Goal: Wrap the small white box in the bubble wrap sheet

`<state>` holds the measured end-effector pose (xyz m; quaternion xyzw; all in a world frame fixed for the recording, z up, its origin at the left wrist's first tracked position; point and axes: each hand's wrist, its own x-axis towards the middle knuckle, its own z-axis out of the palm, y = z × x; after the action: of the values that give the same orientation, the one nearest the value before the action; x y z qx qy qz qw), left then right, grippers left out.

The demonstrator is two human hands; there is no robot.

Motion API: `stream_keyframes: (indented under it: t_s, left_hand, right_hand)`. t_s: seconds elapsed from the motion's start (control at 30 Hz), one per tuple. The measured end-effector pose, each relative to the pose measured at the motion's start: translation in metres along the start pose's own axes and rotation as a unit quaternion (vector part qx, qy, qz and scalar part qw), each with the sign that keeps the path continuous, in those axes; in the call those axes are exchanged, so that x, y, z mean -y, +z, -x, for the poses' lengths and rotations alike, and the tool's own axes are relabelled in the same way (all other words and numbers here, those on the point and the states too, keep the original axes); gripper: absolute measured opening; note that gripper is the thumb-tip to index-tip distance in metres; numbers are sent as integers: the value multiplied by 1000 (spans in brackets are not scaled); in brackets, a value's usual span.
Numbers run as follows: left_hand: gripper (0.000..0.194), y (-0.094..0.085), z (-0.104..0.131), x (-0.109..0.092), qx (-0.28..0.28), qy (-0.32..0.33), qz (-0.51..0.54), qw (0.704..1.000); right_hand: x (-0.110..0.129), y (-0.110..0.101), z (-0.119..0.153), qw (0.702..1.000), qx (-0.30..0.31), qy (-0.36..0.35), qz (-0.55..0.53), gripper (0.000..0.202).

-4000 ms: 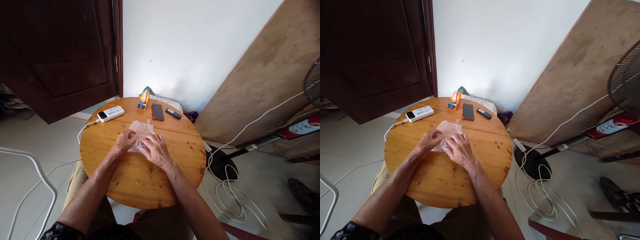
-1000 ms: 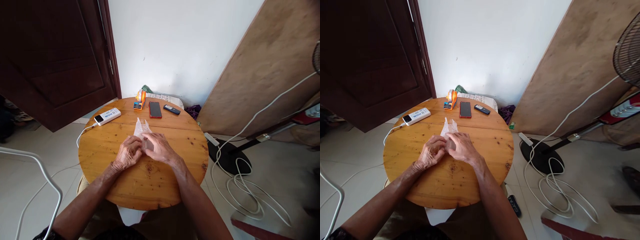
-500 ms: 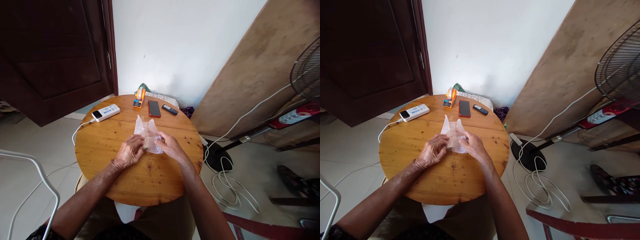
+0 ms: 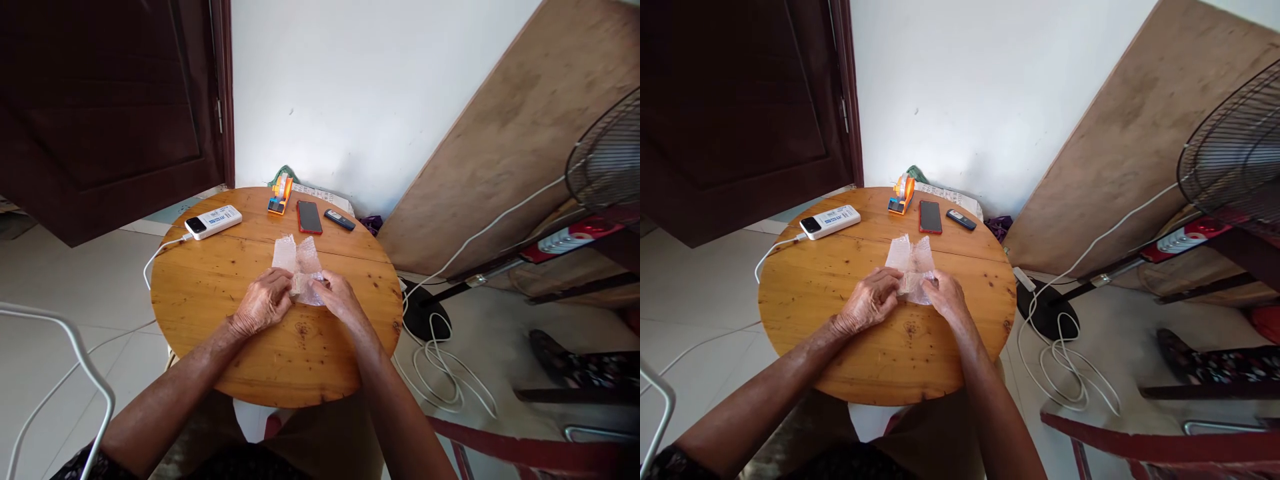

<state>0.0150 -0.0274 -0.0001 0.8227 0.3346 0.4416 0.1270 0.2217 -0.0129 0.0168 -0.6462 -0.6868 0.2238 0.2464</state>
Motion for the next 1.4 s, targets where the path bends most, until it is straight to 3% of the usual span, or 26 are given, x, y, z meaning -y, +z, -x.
stream_keyframes:
  t_s: [0.23,0.47,0.67,0.87,1.07,1.27,1.4]
  left_hand:
    - [17,0,-1,0,8,7,-2,1000]
    - [24,2,0,3,9,15,-45,999]
    - [26,1,1,1,5,0,-77,997]
    - [28,-1,-2,-1,22,-11,-60,998]
    - [25,1,-2,0,15,-10,-16,1000]
    - [30,3,1,-1,-34,-81,38,995]
    - [25,-1,0,-4,-59,-132,90,985]
  right_hand:
    - [0,10,-1,999,-42,15,-22,18]
    - [5,19,-1,988,-86,-7,-127,10]
    - [15,22,-6,963,-46,-24,-264,27]
    - [27,27,-11,961,-7,-22,-275,38]
    - [41,15,0,944,31,27,-327,49]
    - [40,5,14,934,76,11,-350,58]
    - [36,10,13,953,87,-26,-291,69]
